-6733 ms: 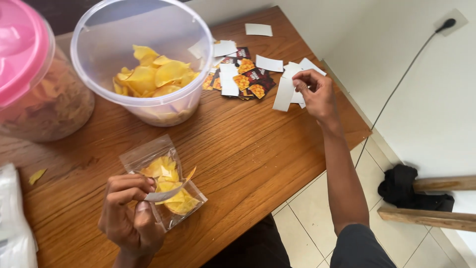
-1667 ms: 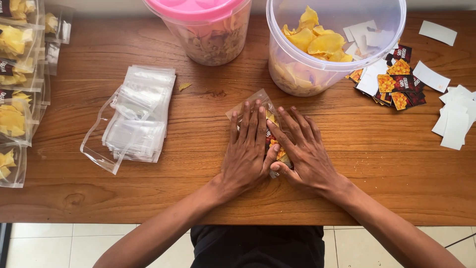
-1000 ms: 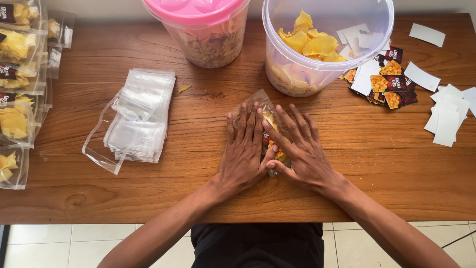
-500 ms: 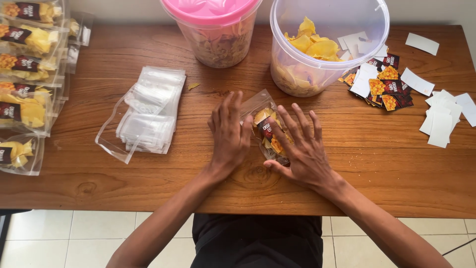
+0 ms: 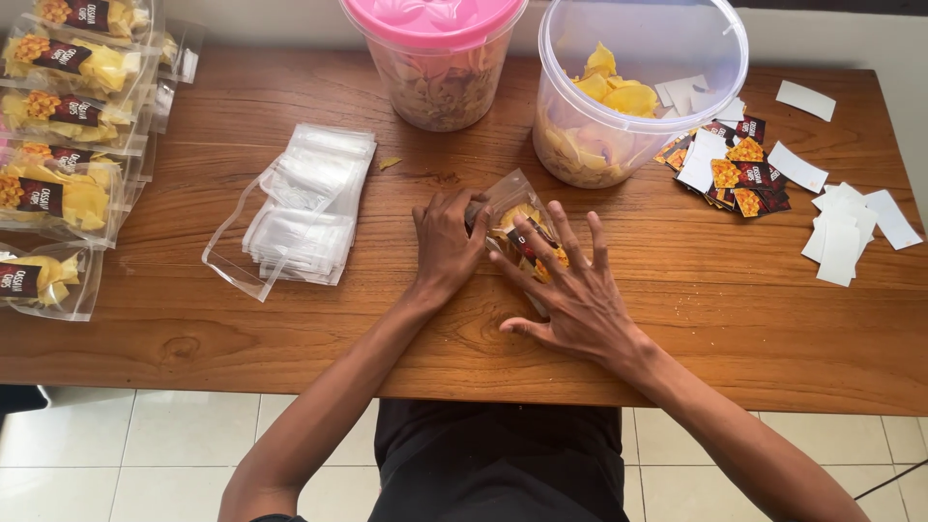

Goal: Packaging chips into small plastic bags using a filling guide, then adding a label and sealing the bag.

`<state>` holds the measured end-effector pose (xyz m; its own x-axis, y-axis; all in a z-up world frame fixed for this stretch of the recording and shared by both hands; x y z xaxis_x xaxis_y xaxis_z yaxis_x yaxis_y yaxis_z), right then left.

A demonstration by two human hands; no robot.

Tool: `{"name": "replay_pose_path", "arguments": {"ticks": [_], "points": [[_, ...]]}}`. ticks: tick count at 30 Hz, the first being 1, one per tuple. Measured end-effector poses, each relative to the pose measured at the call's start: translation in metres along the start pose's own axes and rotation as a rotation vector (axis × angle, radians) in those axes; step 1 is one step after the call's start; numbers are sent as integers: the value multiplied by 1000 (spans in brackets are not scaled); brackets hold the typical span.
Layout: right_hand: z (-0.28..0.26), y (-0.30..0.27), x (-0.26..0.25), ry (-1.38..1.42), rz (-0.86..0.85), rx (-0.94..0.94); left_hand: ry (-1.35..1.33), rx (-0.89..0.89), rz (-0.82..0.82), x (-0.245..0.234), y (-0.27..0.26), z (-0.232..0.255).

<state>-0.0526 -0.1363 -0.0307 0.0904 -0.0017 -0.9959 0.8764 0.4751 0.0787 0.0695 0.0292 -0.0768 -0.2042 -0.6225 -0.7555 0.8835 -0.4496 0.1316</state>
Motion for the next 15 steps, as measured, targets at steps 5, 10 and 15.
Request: {"name": "replay_pose_path", "arguments": {"ticks": [5,10,15], "points": [[9,3,3,64,17,110,-85,9,17,-14,-12,22],[5,3,-2,58,-20,78,-88,10,44,-13,-9,19],[7,1,3,106,150,30,-264,85,58,-30,-16,36]]}}
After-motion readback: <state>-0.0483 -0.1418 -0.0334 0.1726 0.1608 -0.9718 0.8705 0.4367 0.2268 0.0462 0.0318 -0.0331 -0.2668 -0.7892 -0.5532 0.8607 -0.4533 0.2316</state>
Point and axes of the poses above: each hand's wrist, its own y-axis towards the middle knuckle, its own x-axis out of the palm, z = x × y, the point moved 3 cm from there along y, towards the middle knuckle, and after that the axes turned 15 degrees about -z, right-handed, at the moved point
